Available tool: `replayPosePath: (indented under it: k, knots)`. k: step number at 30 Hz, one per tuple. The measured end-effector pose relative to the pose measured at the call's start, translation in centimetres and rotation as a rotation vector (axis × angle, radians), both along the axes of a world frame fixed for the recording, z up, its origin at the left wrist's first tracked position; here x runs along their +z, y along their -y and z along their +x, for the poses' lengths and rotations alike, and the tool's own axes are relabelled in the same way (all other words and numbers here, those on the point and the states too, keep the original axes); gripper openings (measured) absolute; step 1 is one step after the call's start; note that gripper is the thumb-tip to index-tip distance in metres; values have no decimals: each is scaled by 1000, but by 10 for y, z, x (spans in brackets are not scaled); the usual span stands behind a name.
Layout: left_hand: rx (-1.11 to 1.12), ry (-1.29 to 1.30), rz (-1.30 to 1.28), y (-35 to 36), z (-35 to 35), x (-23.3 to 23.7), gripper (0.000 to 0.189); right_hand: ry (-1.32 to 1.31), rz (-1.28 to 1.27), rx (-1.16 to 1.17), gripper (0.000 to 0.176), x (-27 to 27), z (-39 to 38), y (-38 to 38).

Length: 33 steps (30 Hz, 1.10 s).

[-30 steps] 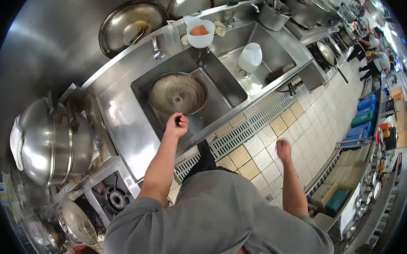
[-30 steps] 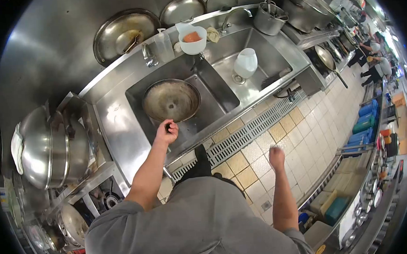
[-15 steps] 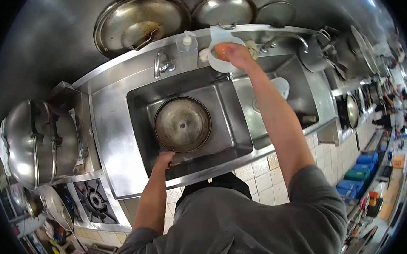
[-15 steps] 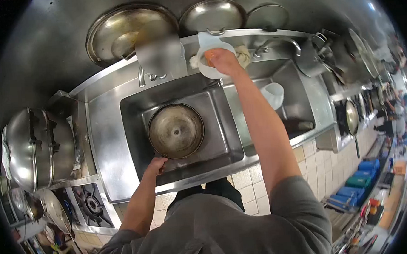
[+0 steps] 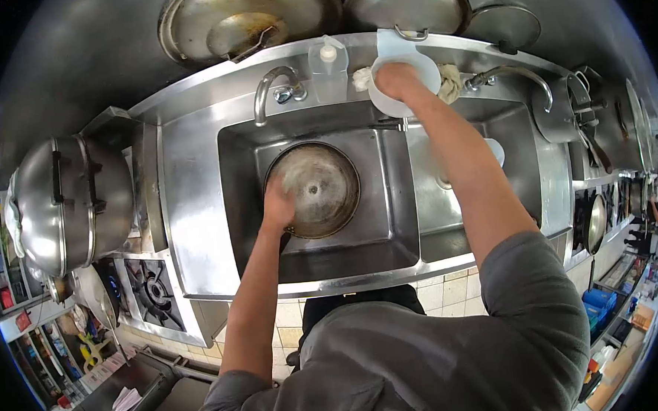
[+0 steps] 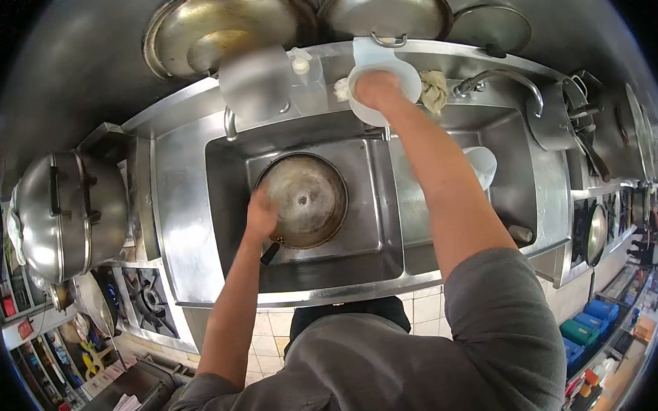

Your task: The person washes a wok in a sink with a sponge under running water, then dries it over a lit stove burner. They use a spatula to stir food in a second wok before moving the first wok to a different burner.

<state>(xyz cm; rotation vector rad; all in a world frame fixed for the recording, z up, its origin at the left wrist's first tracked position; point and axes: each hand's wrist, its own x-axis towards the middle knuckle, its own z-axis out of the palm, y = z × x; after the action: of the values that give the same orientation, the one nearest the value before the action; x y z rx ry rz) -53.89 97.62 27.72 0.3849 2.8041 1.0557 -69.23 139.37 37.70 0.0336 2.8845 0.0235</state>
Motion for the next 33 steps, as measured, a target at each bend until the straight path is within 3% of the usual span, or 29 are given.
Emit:
replayPosePath:
  k: [1, 3, 4, 5, 6, 7, 8, 10, 12, 13, 14, 15, 16, 17, 19, 20, 21, 22, 23, 25, 26, 27, 28, 30, 32, 33]
  knots:
    - [-8, -95, 62, -24, -26, 35, 50, -6, -6, 6, 31, 17, 3, -2]
    - [58, 103, 399, -54, -75, 77, 49, 173, -291, -121, 32, 65, 20, -12]
    - [85, 86, 366, -64, -95, 91, 50, 176, -288, -121, 32, 59, 23, -33]
    - [110, 66, 334, -76, -118, 97, 52, 52, -451, -74, 33, 50, 23, -64]
    - [135, 127, 557, -81, -148, 66, 51, -73, -613, -29, 36, 46, 24, -81]
    - [77, -28, 396, -79, -188, 28, 48, -189, -771, -115, 37, 73, 46, -72]
    - [76, -22, 395, -89, -197, 30, 48, -305, -927, -203, 39, 109, 79, -54]
    - [289, 314, 688, -106, -201, 55, 37, -615, -1208, -348, 30, 121, 115, -37]
    - [496, 668, 716, -101, -210, 75, 36, -617, -1357, -439, 32, 125, 152, -16]
    - [483, 790, 774, -93, -209, 77, 44, -639, -1495, -527, 34, 123, 169, -3]
    - [506, 795, 770, -89, -201, 75, 44, -527, -1509, -526, 37, 114, 186, 19]
    - [485, 930, 924, -92, -188, 75, 44, -420, -1519, -526, 40, 98, 199, 39]
    - [453, 1056, 1085, -97, -177, 81, 44, -251, -1404, -454, 42, 64, 207, 50]
    - [399, 1063, 1079, -103, -154, 95, 43, -94, -1285, -380, 44, 22, 213, 61]
    - [219, 1052, 1107, -98, -111, 120, 35, 148, -1458, -477, 41, -36, 217, 107]
    - [234, 1057, 1109, -86, -104, 118, 35, 179, -1476, -540, 40, -66, 217, 130]
    - [260, 985, 1281, -68, -102, 116, 31, 208, -1494, -595, 39, -93, 207, 153]
    - [287, 902, 1445, -49, -98, 115, 28, 184, -1417, -502, 38, -116, 190, 175]
    - [332, 805, 1440, -29, -86, 124, 28, 162, -1342, -405, 37, -132, 168, 198]
    - [308, 649, 977, 30, -51, 71, 28, 75, -1145, -212, 33, -109, 113, 252]
    - [152, 625, 282, 61, -28, 51, 29, 132, -970, -113, 33, -69, 92, 275]
    - [162, 612, 129, 102, 8, -66, 35, 181, -791, -20, 32, -41, 76, 294]
    - [-81, 662, -313, 63, 32, 42, 38, 193, -796, -19, 32, -51, 67, 311]
    - [-204, 556, -334, 99, 88, -62, 44, 98, -850, 28, 24, -82, 50, 342]
    - [-259, 462, -325, 103, 99, -94, 44, 98, -820, 172, 30, -115, 67, 336]
    - [-251, 655, -291, 103, 90, -99, 39, 132, -832, 230, 35, -128, 83, 316]
